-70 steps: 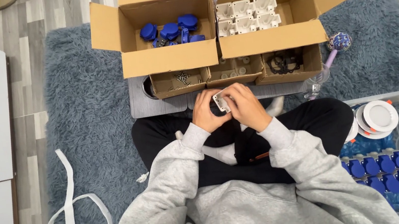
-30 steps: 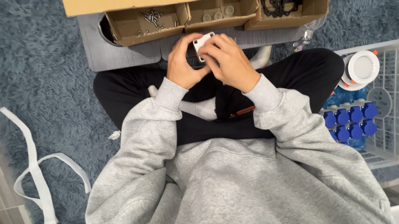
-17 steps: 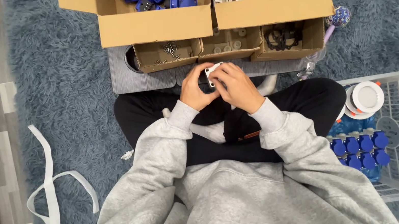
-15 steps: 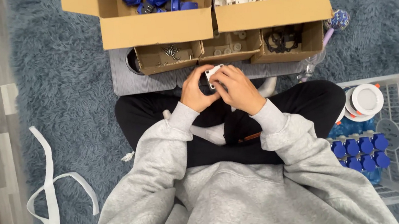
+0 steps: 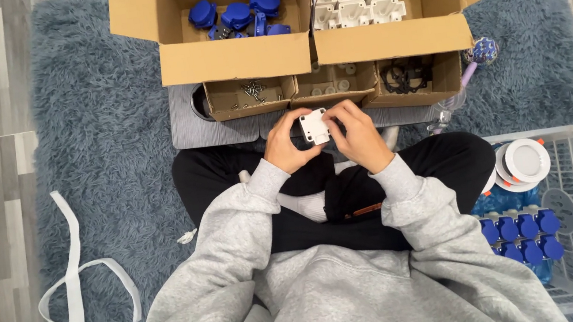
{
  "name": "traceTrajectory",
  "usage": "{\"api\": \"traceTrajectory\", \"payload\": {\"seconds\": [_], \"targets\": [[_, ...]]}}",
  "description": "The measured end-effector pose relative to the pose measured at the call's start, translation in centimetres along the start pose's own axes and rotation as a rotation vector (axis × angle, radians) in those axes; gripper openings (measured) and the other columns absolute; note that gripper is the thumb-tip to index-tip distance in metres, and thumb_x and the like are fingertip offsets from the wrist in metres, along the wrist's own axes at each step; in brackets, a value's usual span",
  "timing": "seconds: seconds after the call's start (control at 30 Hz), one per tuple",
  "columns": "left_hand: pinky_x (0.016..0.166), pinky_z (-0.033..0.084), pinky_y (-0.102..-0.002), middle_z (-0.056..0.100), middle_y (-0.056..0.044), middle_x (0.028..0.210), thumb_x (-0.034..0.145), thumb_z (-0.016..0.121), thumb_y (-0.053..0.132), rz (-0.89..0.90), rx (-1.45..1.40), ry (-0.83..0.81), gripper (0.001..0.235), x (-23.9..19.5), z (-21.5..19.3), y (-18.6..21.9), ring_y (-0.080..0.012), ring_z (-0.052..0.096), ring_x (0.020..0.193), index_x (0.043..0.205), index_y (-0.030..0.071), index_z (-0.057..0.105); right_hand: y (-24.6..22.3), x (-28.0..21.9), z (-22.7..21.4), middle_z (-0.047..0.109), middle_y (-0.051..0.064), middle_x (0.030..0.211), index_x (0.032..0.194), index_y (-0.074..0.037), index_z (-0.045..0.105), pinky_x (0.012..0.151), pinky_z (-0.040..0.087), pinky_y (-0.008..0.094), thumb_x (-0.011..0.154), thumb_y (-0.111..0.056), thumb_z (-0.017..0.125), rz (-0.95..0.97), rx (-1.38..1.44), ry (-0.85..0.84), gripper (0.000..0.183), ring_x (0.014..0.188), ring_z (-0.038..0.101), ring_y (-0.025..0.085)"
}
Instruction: Assembling small electrical components by joining plastic parts and using a screwdriver.
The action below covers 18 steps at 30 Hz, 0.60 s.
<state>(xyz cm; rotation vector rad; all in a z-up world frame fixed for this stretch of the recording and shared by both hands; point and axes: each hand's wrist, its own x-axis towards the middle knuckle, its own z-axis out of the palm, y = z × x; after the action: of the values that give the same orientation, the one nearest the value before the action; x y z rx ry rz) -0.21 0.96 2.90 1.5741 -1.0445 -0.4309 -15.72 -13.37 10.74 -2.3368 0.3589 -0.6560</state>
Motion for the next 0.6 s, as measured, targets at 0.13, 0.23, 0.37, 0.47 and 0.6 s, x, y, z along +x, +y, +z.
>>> {"api": "traceTrajectory", "payload": {"seconds": [0.13, 0.23, 0.37, 0.47, 0.6], "targets": [[0.11, 0.055, -0.045, 0.077, -0.006, 0.126, 0.063, 0.101, 0.026, 0.017, 0.011, 0.011, 0.082, 0.05, 0.05, -0.15, -0.0306, 0.074, 0.121, 0.138, 0.02, 0.07, -0.31, 0.12, -0.25, 0.069, 0.01, 0.101, 0.108, -0.009, 0.074, 0.084, 0.062, 0.044, 0.103, -0.002, 0.071, -0.013, 0.011, 0.002, 0.009, 0.097, 0.076, 0.035], [0.11, 0.055, -0.045, 0.077, -0.006, 0.126, 0.063, 0.102, 0.026, 0.025, 0.009, 0.014, 0.082, -0.03, 0.13, -0.11, -0.0304, 0.074, 0.121, 0.138, 0.02, 0.07, -0.45, -0.15, -0.49, 0.07, 0.009, 0.103, 0.108, -0.009, 0.074, 0.084, 0.063, 0.043, 0.104, -0.002, 0.07, -0.013, 0.016, -0.015, 0.009, 0.097, 0.076, 0.034], [0.11, 0.055, -0.045, 0.077, -0.006, 0.126, 0.064, 0.102, 0.025, 0.033, 0.005, 0.019, 0.08, 0.11, 0.17, -0.11, -0.0305, 0.074, 0.121, 0.138, 0.019, 0.07, -0.43, -0.05, -0.55, 0.07, 0.011, 0.102, 0.109, -0.008, 0.075, 0.083, 0.064, 0.045, 0.104, -0.002, 0.071, -0.012, 0.008, -0.023, 0.009, 0.096, 0.077, 0.035], [0.111, 0.054, -0.045, 0.077, -0.006, 0.126, 0.064, 0.102, 0.025, 0.028, 0.006, 0.016, 0.081, -0.09, 0.15, -0.18, -0.0307, 0.074, 0.121, 0.138, 0.019, 0.07, -0.32, -0.39, -0.5, 0.069, 0.01, 0.102, 0.108, -0.008, 0.075, 0.083, 0.064, 0.044, 0.103, -0.001, 0.071, -0.015, 0.009, -0.032, 0.009, 0.096, 0.077, 0.035], [0.111, 0.054, -0.046, 0.076, -0.005, 0.126, 0.065, 0.101, 0.026, 0.018, 0.021, 0.007, 0.081, -0.15, 0.13, -0.15, -0.0309, 0.073, 0.121, 0.139, 0.02, 0.069, -0.45, -0.46, -0.28, 0.069, 0.009, 0.101, 0.107, -0.007, 0.075, 0.085, 0.064, 0.042, 0.103, 0.0, 0.071, -0.009, 0.009, -0.018, 0.009, 0.096, 0.077, 0.033]]}}
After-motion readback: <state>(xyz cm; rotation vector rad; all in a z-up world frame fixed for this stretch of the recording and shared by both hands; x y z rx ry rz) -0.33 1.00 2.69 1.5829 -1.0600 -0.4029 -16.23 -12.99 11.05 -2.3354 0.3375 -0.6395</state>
